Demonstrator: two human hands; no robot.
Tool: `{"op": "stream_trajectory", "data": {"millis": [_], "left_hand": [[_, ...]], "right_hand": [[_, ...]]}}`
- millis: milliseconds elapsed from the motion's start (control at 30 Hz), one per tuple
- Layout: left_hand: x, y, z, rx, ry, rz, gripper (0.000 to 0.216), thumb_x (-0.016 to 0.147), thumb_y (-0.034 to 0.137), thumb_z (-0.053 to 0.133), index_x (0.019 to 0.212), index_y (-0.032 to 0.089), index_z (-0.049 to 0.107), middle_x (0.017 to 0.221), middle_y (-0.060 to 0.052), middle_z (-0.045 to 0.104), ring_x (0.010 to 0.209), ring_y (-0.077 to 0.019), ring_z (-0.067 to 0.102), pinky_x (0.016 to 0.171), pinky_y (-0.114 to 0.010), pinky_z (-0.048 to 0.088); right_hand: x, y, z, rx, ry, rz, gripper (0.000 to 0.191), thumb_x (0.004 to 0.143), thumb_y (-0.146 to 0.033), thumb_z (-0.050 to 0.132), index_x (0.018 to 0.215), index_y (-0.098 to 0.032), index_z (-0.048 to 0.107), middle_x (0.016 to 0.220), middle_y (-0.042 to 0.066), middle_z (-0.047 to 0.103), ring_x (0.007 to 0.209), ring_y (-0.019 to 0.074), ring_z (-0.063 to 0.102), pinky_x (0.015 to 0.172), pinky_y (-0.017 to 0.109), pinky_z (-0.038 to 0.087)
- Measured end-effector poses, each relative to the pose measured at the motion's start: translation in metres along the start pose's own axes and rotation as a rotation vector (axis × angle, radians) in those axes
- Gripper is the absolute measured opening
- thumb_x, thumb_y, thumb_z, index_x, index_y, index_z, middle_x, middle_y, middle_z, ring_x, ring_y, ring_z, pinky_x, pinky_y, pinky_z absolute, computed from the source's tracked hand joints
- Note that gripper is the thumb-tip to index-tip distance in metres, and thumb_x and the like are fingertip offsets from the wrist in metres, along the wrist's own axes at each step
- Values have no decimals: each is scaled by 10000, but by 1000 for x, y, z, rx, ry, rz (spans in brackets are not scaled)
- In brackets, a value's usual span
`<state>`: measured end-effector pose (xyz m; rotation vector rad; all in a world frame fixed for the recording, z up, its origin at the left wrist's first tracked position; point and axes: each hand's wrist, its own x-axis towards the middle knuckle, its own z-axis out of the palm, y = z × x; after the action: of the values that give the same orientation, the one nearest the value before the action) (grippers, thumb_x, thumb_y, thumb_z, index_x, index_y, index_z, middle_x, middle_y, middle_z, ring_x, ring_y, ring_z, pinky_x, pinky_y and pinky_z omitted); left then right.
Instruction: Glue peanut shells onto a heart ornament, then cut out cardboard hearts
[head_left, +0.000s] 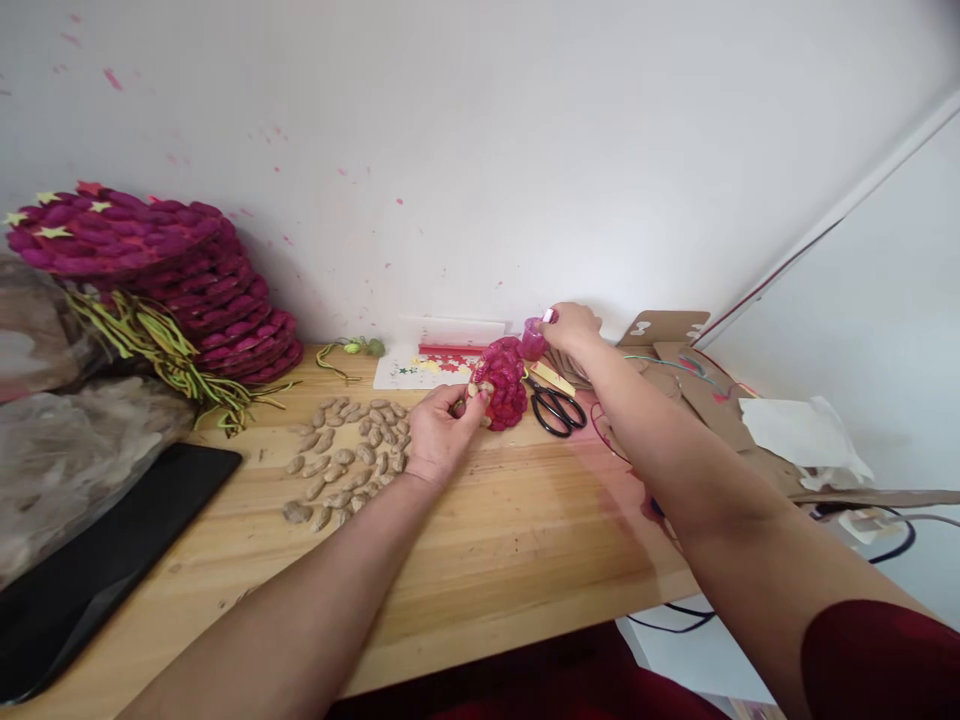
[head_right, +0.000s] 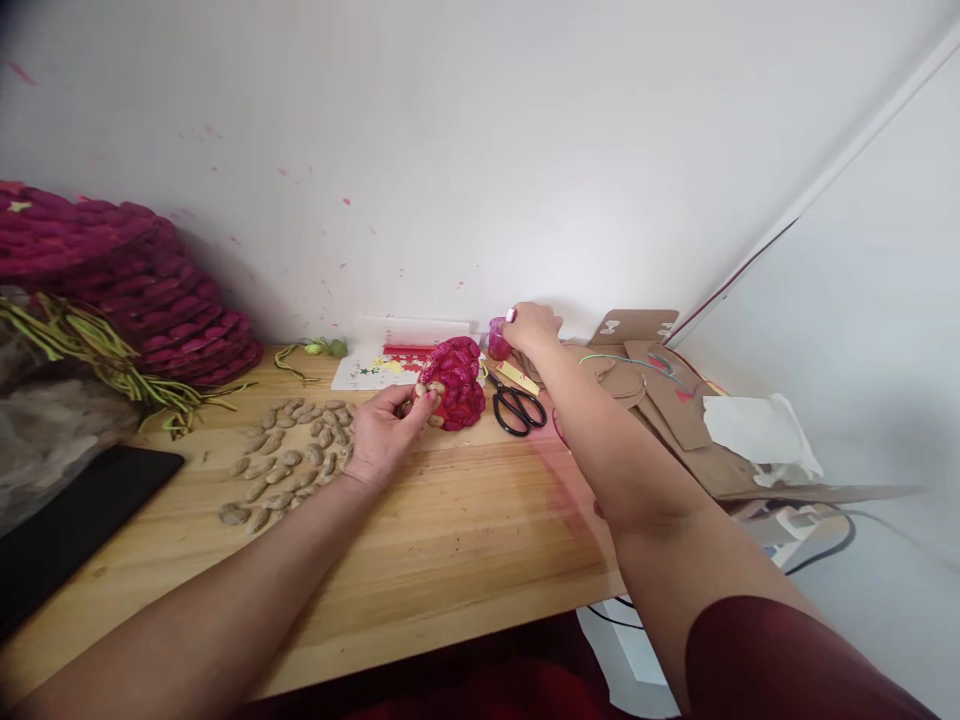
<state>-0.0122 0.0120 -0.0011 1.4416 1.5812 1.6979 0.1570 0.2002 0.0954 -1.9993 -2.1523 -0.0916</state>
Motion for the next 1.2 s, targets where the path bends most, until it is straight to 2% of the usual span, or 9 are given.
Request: {"op": "stream_trajectory", "data": {"millis": [267,500,600,700,800,900,1000,1067,1200], "left_hand": [[1,0,1,3,7,32,272,839,366,649,629,196,621,615,22,490,619,-133,445,610,-262,362],[0,1,1,23,5,51,269,844,372,643,639,198,643,641,8,529,640,-144,460,628,-270,375],[0,3,0,16,1,67,270,849,361,645,634,198,642,633,10,521,635,-144,453,629,-274,376],[-1,5,-1,8,1,72,280,853,354,646,622,196,631,616,14,496,625,-142,443,620,-277,365],[-1,9,-3,9,-9,84,296,865,362,640,621,196,617,595,23,448,612,-139,431,609,-279,346],[-2,15,-5,31,-24,112,319,880,371,632,615,198,598,587,28,426,606,-136,423,606,-279,340],[-3,20,-7,73,-35,145,334,879,365,632,595,198,579,578,26,425,598,-134,419,603,-278,342],[-4,24,-9,92,-38,161,325,871,351,637,590,196,585,574,24,435,588,-130,419,598,-277,346],[-5,30,-11,110,-11,188,269,855,331,655,630,184,650,575,22,463,569,-119,427,583,-266,357]], "right_hand": [[2,0,-3,8,3,13,310,857,-472,693,941,-185,776,1090,171,751,1168,366,634,954,471,463],[-8,9,-8,68,92,10,258,950,-400,578,1024,-198,721,1100,140,747,1086,316,662,914,415,468],[-19,17,-14,239,256,2,286,1011,-358,460,1108,-178,658,1065,128,741,1016,268,672,889,373,477],[-34,22,-22,647,434,-35,224,1011,-340,456,1038,-175,606,861,68,709,841,209,673,808,345,504],[-58,16,-29,1049,488,-132,211,1000,-415,506,946,-216,547,706,-14,606,649,154,615,662,304,508],[-97,-1,-34,1203,509,-330,267,935,-484,646,905,-245,532,683,-40,561,586,135,573,580,284,486],[-141,-18,-37,1201,496,-484,211,944,-430,669,913,-260,547,712,-25,579,613,145,581,579,300,496],[-163,-25,-36,1161,542,-568,135,960,-370,656,961,-261,577,840,15,638,722,169,624,652,334,525],[-181,-24,-29,1038,574,-658,56,950,-290,657,983,-255,627,924,44,672,799,196,633,718,381,526]]}}
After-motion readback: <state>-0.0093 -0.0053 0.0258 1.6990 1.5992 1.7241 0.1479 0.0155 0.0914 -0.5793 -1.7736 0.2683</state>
